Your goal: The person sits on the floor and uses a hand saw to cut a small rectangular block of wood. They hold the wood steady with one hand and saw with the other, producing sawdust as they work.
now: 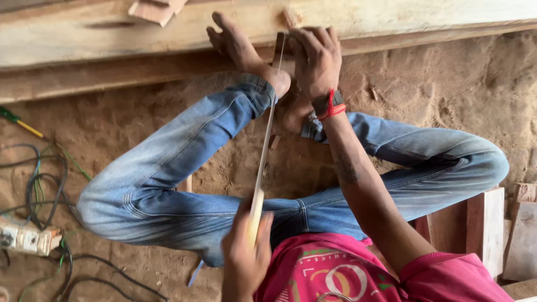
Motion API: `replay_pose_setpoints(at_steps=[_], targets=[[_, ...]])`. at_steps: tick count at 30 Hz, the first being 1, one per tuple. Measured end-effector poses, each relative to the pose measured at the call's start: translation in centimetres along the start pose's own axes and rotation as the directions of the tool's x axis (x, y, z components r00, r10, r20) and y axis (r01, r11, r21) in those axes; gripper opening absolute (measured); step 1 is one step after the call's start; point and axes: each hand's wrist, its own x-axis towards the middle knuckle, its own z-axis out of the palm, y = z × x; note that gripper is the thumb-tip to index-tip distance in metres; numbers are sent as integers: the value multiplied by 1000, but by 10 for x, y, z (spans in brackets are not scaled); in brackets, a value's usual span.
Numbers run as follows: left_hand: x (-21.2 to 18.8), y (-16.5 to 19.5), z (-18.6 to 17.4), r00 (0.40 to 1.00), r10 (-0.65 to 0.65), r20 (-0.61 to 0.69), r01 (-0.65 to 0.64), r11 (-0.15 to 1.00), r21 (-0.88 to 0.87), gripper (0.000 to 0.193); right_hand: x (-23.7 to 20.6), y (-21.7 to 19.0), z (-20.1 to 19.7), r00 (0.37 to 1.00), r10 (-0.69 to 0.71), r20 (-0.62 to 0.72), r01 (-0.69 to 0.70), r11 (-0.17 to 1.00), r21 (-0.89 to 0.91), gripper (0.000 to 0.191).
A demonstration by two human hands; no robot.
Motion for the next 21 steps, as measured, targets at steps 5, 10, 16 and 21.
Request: replay_pose_setpoints(at_steps=[5,10,16,21], targets=[[181,29,69,965,253,-75,-263,941,-212,32,0,-1,2,1000,-20,-8,20,1000,20,15],[147,19,64,921,380,-87,-389,883,-262,40,2,-5,-9,1000,7,19,-7,1000,8,12],[-51,-11,-3,997,25,-66,-24,999,26,34,0,-14,-10,999,38,11,-38,998,46,16],[89,9,44,998,65,15,-64,997,-47,21,6,-17,-11,1000,5,3,-5,999,54,16]])
